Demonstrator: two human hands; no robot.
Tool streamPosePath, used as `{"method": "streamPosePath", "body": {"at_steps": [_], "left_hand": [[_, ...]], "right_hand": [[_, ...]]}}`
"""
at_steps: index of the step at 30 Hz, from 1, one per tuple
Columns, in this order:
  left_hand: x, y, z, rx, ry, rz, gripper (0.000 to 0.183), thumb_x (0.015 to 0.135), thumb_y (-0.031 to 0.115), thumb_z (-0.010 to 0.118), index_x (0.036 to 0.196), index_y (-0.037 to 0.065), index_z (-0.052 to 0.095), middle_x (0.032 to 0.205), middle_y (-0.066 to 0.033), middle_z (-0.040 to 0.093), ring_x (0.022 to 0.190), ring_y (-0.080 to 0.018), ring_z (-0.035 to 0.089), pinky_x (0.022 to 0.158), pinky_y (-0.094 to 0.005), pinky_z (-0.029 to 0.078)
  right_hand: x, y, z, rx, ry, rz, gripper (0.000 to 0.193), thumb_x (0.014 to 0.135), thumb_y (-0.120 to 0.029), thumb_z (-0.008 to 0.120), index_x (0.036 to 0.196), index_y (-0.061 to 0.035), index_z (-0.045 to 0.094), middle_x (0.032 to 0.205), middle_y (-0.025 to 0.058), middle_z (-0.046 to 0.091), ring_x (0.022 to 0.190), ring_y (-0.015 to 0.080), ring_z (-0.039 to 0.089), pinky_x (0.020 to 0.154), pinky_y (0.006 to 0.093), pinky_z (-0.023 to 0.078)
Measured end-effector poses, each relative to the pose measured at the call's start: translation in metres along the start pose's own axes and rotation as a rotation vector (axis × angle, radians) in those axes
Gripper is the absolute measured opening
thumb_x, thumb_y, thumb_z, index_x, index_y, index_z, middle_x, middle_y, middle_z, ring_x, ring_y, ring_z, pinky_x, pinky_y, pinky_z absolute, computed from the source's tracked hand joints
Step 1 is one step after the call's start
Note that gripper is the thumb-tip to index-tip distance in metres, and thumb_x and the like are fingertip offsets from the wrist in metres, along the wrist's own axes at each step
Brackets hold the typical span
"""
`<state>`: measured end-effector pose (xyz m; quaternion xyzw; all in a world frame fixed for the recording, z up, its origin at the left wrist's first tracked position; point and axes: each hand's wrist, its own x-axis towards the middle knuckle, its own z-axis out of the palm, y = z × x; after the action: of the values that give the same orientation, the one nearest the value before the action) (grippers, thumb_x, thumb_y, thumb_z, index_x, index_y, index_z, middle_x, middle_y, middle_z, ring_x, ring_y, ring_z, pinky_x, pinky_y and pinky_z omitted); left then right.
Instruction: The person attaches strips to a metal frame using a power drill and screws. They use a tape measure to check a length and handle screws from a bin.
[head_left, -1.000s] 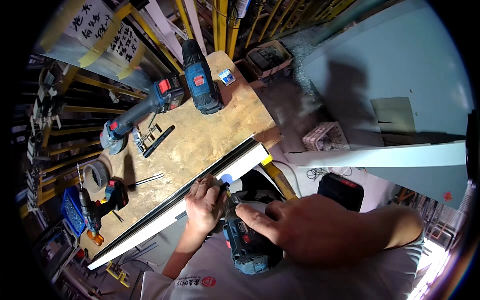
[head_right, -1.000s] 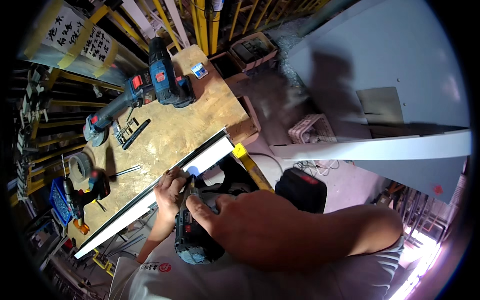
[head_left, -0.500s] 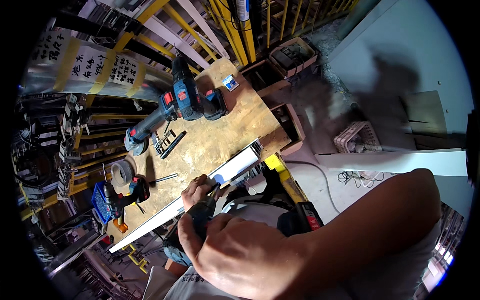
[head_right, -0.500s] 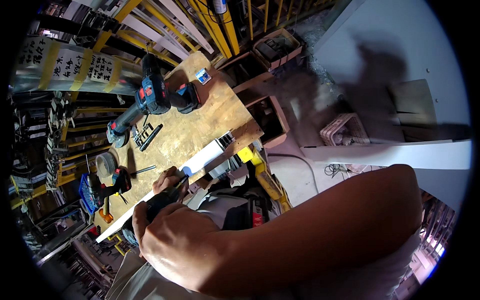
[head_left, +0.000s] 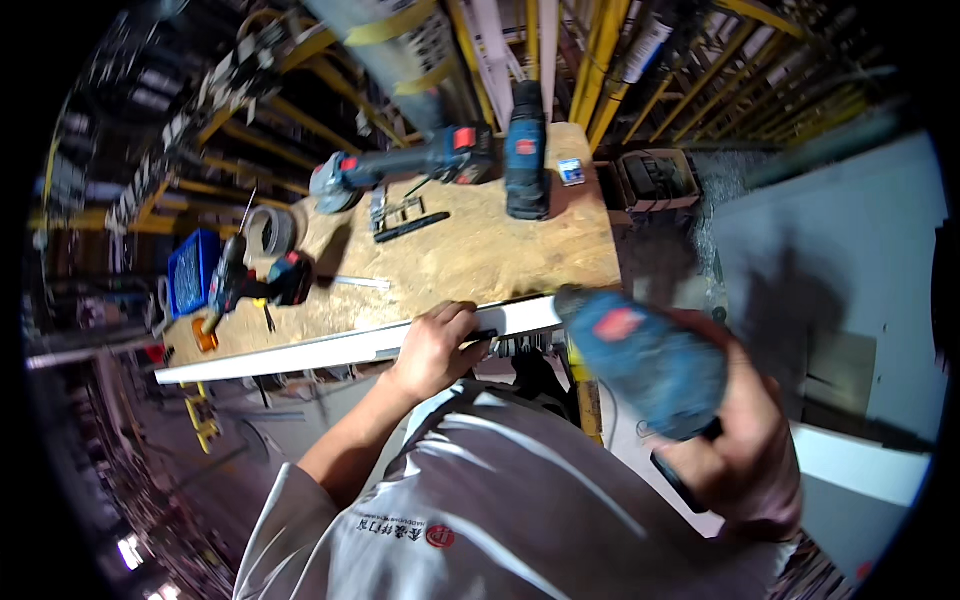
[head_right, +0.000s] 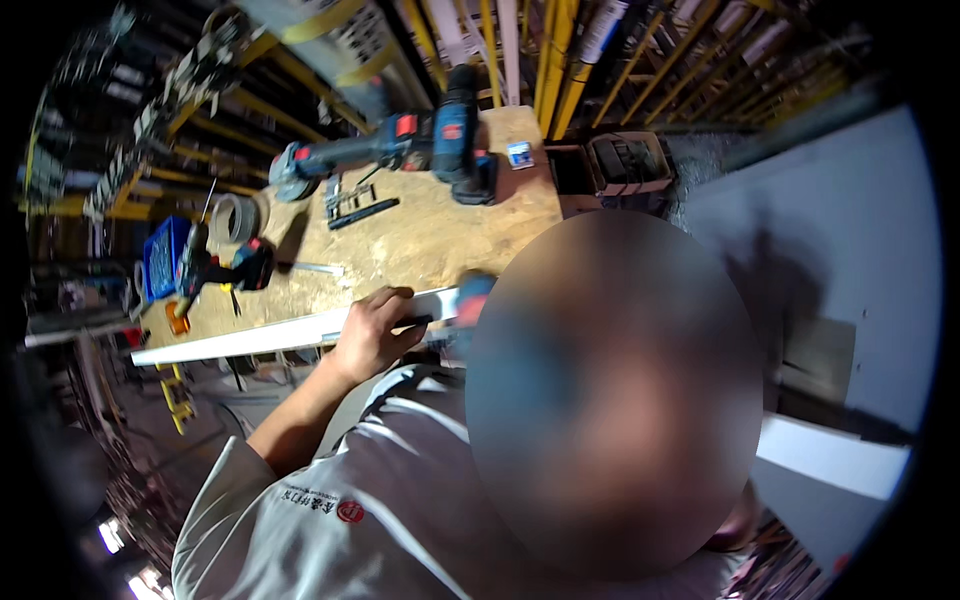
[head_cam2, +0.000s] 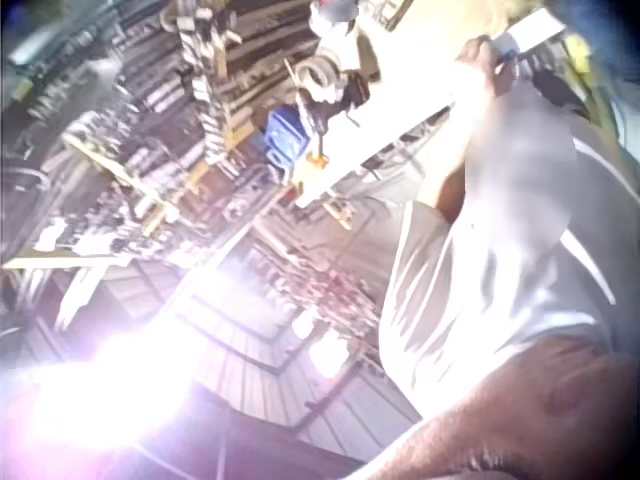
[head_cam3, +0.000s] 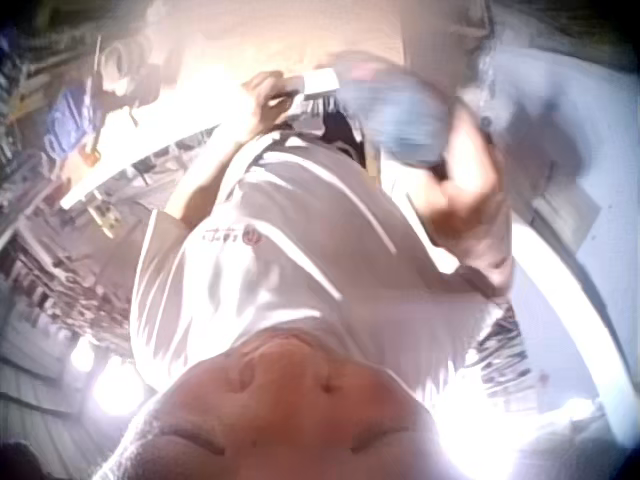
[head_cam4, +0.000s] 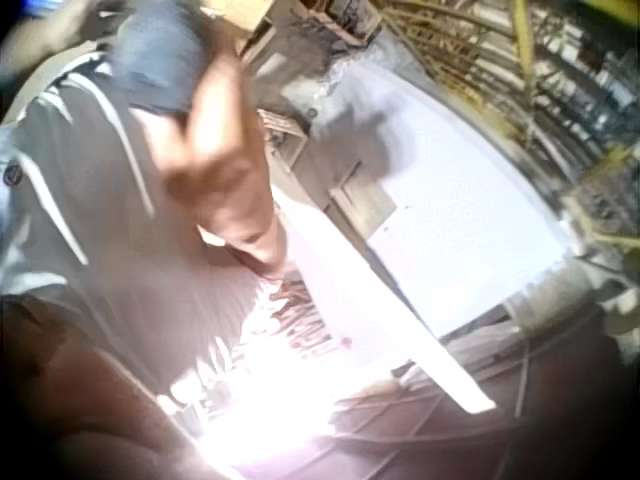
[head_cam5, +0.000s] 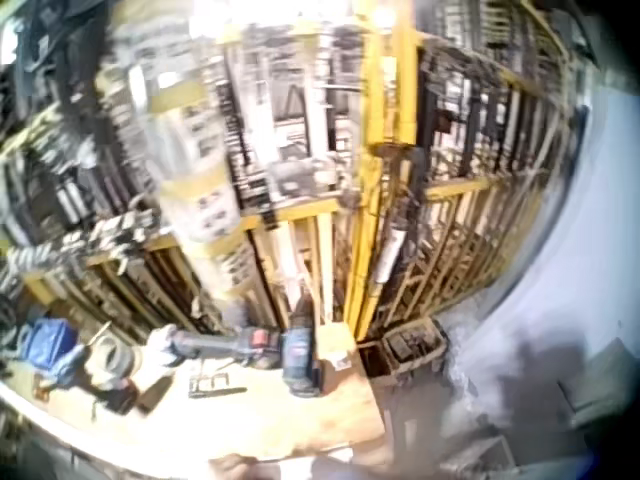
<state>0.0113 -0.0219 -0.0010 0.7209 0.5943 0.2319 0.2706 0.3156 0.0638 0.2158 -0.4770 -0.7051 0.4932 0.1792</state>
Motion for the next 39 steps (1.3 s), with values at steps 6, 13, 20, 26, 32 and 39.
{"method": "streamPosePath", "body": {"at_steps": [6, 13, 20, 26, 32, 39], "left_hand": [[-0.068, -0.030, -0.061, 0.043, 0.168, -0.044, 0.056, 0.068, 0.014, 0.094, 0.116, 0.000, 0.070, 0.123, -0.0223, 0.069, 0.107, -0.0404, 0.069, 0.092, -0.0495, 0.058], [-0.129, -0.081, -0.068, -0.049, 0.329, -0.051, 0.046, 0.072, 0.011, 0.094, 0.112, -0.001, 0.074, 0.114, -0.0209, 0.071, 0.099, -0.0367, 0.070, 0.083, -0.0444, 0.059], [-0.108, -0.077, -0.058, 0.049, 0.372, 0.058, 0.037, 0.072, 0.013, 0.090, 0.108, 0.012, 0.081, 0.102, -0.0114, 0.071, 0.088, -0.0320, 0.068, 0.076, -0.0431, 0.056], [-0.118, -0.091, -0.058, 0.013, 0.418, 0.097, 0.038, 0.069, 0.015, 0.087, 0.107, 0.010, 0.080, 0.101, -0.0126, 0.070, 0.089, -0.0347, 0.067, 0.077, -0.0459, 0.055], [-0.136, -0.091, -0.074, 0.029, 0.469, 0.211, 0.039, 0.081, 0.022, 0.085, 0.112, 0.002, 0.071, 0.106, -0.0155, 0.066, 0.095, -0.0347, 0.066, 0.088, -0.0471, 0.057], [-0.269, -0.306, -0.304, 0.105, 1.250, -0.543, 0.020, 0.095, 0.019, 0.076, 0.102, 0.000, 0.082, 0.081, -0.0123, 0.077, 0.072, -0.0219, 0.073, 0.065, -0.0352, 0.056]], "right_hand": [[-0.060, 0.070, 0.035, 0.290, 0.372, -0.093, 0.071, 0.089, -0.021, 0.080, 0.145, 0.0085, 0.048, 0.101, 0.0187, 0.071, 0.071, 0.0233, 0.070, 0.067, 0.0365, 0.057], [-0.065, 0.083, 0.080, 0.301, 0.382, -0.133, 0.053, 0.096, -0.039, 0.065, 0.117, 0.0099, 0.066, 0.076, 0.0128, 0.068, 0.064, 0.0214, 0.065, 0.067, 0.0320, 0.054], [-0.058, 0.064, 0.111, 0.246, 0.348, -0.161, 0.061, 0.096, -0.045, 0.064, 0.121, 0.0106, 0.061, 0.077, 0.0126, 0.065, 0.064, 0.0194, 0.064, 0.061, 0.0306, 0.053], [-0.044, 0.035, 0.155, 0.248, 0.335, -0.166, 0.055, 0.095, -0.035, 0.070, 0.124, 0.0117, 0.062, 0.090, 0.0166, 0.068, 0.065, 0.0211, 0.065, 0.060, 0.0314, 0.052], [-0.039, 0.009, 0.188, 0.296, 0.333, -0.160, 0.044, 0.092, -0.025, 0.070, 0.121, 0.0085, 0.067, 0.087, 0.0122, 0.070, 0.065, 0.0204, 0.065, 0.066, 0.0345, 0.054], [-0.044, -0.048, 0.253, 0.336, 0.452, -0.194, 0.052, 0.090, -0.022, 0.083, 0.126, 0.0099, 0.062, 0.090, 0.0148, 0.070, 0.069, 0.0231, 0.065, 0.067, 0.0348, 0.053]]}}
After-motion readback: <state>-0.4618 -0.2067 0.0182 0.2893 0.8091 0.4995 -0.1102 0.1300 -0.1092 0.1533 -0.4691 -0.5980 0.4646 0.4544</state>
